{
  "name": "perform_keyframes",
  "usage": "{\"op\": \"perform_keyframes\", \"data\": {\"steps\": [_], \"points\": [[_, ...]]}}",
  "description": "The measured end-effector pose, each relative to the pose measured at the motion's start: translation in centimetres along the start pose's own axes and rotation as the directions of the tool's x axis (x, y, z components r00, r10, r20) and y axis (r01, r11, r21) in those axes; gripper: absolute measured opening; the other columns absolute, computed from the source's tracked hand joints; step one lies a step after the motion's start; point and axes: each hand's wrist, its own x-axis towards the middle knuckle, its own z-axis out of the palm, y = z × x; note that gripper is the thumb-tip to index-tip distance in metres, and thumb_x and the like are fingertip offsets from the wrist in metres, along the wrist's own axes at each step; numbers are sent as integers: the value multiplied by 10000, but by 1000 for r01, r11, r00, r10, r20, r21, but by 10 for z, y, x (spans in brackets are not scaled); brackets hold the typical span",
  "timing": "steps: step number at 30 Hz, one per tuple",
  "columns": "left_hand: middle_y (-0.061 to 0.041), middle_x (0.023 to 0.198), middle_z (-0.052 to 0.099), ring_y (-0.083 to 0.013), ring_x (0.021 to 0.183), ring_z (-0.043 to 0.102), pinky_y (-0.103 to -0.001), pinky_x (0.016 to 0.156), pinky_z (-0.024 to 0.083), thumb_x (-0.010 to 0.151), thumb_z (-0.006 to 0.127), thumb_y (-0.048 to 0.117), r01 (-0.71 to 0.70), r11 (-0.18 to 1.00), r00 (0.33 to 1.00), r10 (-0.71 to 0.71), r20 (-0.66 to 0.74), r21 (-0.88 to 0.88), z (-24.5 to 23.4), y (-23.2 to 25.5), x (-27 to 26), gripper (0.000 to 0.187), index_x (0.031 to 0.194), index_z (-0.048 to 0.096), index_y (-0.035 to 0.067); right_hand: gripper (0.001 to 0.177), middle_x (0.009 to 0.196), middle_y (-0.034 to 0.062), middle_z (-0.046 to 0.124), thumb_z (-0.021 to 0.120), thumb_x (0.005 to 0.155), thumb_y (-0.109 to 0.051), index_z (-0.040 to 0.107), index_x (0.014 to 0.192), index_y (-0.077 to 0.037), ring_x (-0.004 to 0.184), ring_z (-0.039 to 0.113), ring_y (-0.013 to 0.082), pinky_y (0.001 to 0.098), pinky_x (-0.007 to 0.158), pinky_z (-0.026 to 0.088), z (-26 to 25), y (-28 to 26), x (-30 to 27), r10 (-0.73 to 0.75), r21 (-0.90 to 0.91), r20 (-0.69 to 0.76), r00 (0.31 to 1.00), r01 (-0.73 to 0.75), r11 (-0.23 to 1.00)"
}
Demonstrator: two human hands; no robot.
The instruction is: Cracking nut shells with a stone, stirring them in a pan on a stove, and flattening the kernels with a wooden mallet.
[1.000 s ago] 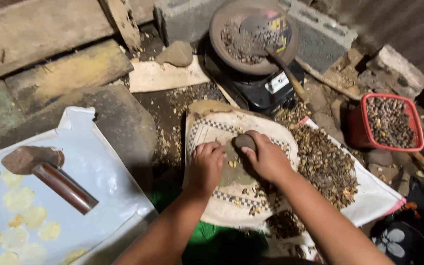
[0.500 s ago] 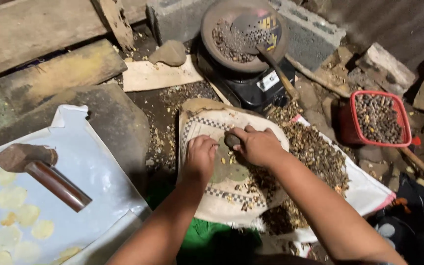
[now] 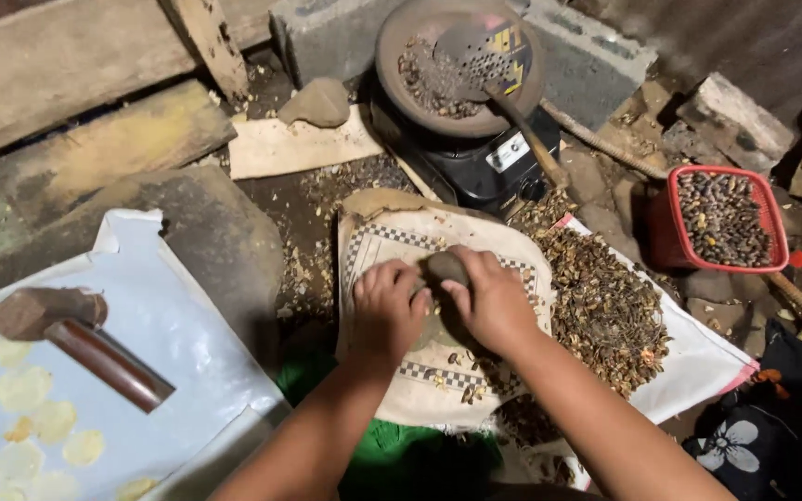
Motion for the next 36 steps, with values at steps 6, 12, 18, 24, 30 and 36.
{"op": "perform_keyframes", "data": {"steps": [6,12,18,24,30,36], "points": [[-79,1125,669,-325,1104,607,-447,953,482,859,716,83,-49,998,993,52,-107,26,11,-23,-14,251,1107,739,111,470,1208,211,671,601,963,-394,500,1389,-223,1031,665,417,536,953,434,4,3,10,-99,-45,-15,995,99,994],[-110,1123,660,-348,1077,605,-430,945,491,825,717,33,-79,991,995,71,-73,-111,8,-26,-8,313,1136,705,59,512,1184,232,685,607,964,-446,468,1380,-183,1068,657,432,531,924,511,16,28,29,122,188,189,974,-158,969],[-103,1107,656,-344,1095,572,-436,956,473,813,734,27,-6,995,1000,6,-7,-100,6,-23,-3,276,1087,709,56,424,1202,186,662,559,991,-416,475,1356,-217,1004,699,376,594,961,428,3,-4,7,1,-193,150,989,29,981],[-64,1065,660,-303,1114,562,-437,999,426,763,837,203,71,996,992,-66,108,-45,11,-2,10,182,918,758,148,527,1184,168,679,577,971,-472,433,1423,-244,1024,694,354,518,954,439,-6,11,-5,102,-165,285,953,-57,985],[-88,1088,653,-312,1100,559,-463,971,401,765,809,197,31,999,993,-33,117,22,4,-8,4,294,1038,741,113,493,1157,160,677,625,936,-417,528,1380,-226,999,682,361,519,919,433,26,14,-7,-103,-95,-108,989,93,991],[-70,1113,674,-319,1097,605,-414,960,492,822,691,32,-38,997,999,37,-17,-60,9,-31,-7,288,1100,731,94,471,1112,153,663,609,941,-412,539,1375,-245,999,661,365,540,935,418,12,3,2,-144,-113,-15,990,141,984]]}}
